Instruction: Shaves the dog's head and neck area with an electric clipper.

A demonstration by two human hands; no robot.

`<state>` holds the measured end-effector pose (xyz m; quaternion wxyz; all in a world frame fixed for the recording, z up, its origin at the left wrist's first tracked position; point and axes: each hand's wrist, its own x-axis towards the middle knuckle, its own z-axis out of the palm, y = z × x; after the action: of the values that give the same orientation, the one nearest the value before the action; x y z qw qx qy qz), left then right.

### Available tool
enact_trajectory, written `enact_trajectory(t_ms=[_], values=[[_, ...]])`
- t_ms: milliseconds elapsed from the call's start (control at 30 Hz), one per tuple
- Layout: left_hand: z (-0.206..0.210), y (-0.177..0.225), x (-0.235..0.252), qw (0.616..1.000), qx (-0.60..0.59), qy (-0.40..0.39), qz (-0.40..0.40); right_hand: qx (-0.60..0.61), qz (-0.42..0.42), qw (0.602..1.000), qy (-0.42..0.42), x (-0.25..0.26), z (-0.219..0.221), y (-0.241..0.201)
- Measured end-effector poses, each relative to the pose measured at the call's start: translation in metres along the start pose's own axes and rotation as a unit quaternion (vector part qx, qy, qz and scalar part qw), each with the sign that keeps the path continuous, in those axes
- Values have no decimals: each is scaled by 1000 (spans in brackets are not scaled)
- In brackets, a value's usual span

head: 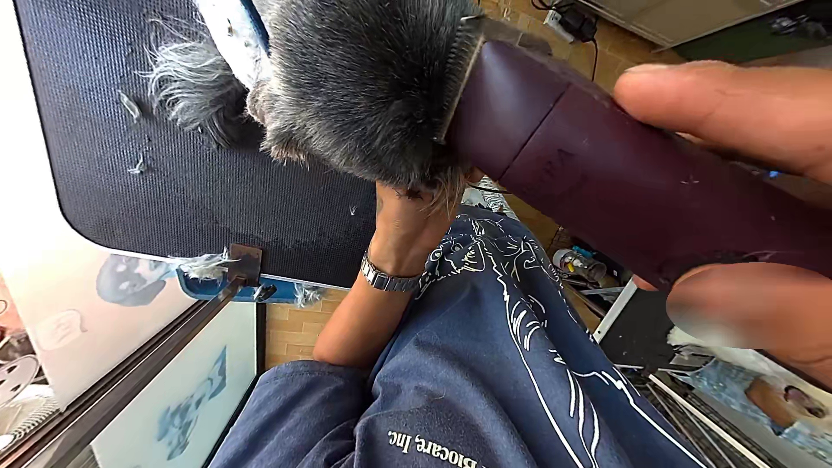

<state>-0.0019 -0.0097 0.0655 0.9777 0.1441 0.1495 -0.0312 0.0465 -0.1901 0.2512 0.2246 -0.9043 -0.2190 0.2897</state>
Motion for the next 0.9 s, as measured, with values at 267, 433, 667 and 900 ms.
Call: enact_trajectory(t_ms=[267, 433, 667, 900], values=[[3, 4, -8, 998, 30, 49, -5, 416, 152, 882, -159, -29, 0, 6], [4, 12, -22, 996, 69, 26, -41, 574, 153, 792, -143, -22, 10, 10], [-126, -43, -12, 992, -77, -71, -64, 605, 177, 759, -163, -20, 9, 12], [5, 20, -26, 994, 105, -25, -27, 610, 202, 755, -133, -11, 9, 3]])
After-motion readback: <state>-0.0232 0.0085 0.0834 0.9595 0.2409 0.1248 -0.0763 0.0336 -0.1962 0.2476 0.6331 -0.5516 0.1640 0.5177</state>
